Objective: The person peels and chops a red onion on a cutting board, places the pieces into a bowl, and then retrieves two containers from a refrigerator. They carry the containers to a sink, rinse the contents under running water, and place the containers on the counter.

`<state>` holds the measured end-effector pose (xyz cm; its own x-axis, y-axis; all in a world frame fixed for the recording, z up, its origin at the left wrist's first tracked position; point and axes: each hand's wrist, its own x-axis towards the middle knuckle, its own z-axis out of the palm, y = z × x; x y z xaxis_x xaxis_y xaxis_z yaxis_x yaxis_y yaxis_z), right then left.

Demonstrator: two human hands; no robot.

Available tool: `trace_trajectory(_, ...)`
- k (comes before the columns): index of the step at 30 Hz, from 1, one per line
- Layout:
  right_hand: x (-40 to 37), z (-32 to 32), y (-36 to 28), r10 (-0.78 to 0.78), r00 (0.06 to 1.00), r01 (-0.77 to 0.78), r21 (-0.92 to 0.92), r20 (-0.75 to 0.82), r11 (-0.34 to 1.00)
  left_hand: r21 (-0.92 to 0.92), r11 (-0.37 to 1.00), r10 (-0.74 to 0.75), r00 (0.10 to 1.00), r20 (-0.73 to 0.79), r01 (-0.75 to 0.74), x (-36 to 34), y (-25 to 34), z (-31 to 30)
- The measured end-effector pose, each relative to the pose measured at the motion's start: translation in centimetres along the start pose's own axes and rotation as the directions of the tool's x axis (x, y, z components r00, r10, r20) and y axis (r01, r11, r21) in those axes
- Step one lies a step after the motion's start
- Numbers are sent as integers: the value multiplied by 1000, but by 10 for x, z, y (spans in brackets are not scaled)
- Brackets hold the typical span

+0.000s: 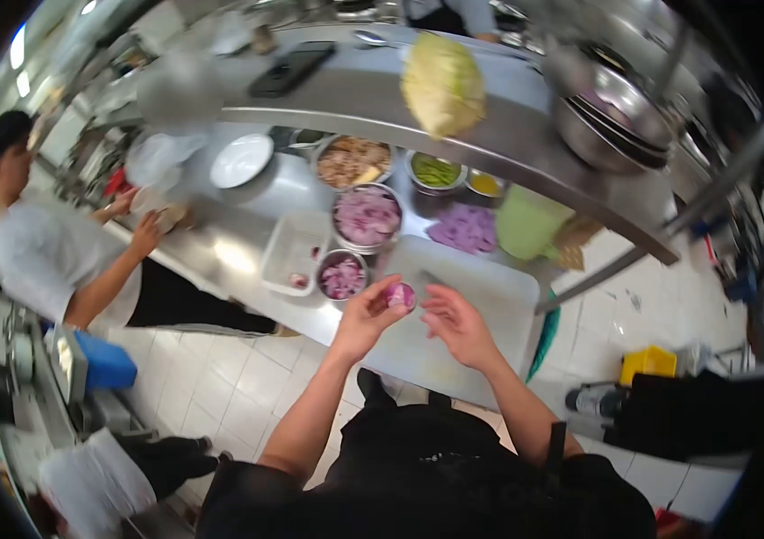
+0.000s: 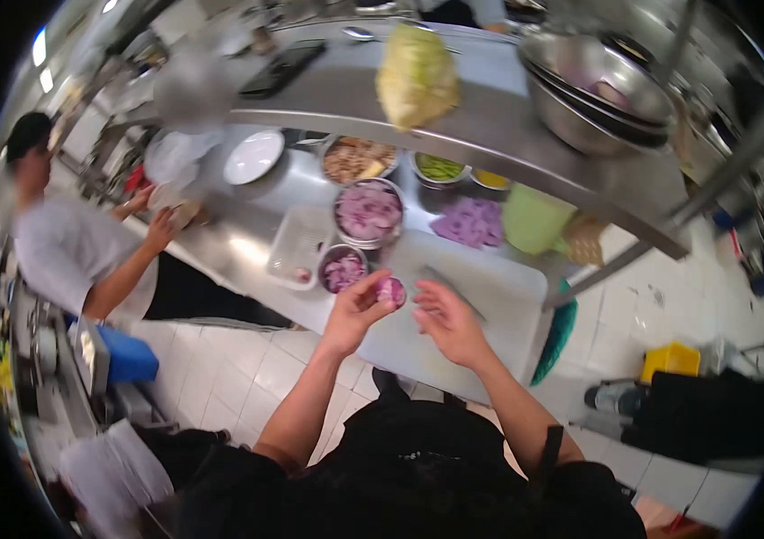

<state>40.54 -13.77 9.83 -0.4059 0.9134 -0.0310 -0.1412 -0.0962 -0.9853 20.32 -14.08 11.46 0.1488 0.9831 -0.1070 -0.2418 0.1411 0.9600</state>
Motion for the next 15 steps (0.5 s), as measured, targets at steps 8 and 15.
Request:
trace_trajectory(8, -7, -3, -24, -48, 999, 48, 116, 2, 992, -32, 999, -19, 988, 156, 24, -10, 17, 22)
trace_trajectory(15, -15, -11, -39, -318, 944, 291, -223, -94, 930, -127, 991, -7, 984, 176, 30, -7, 12, 38)
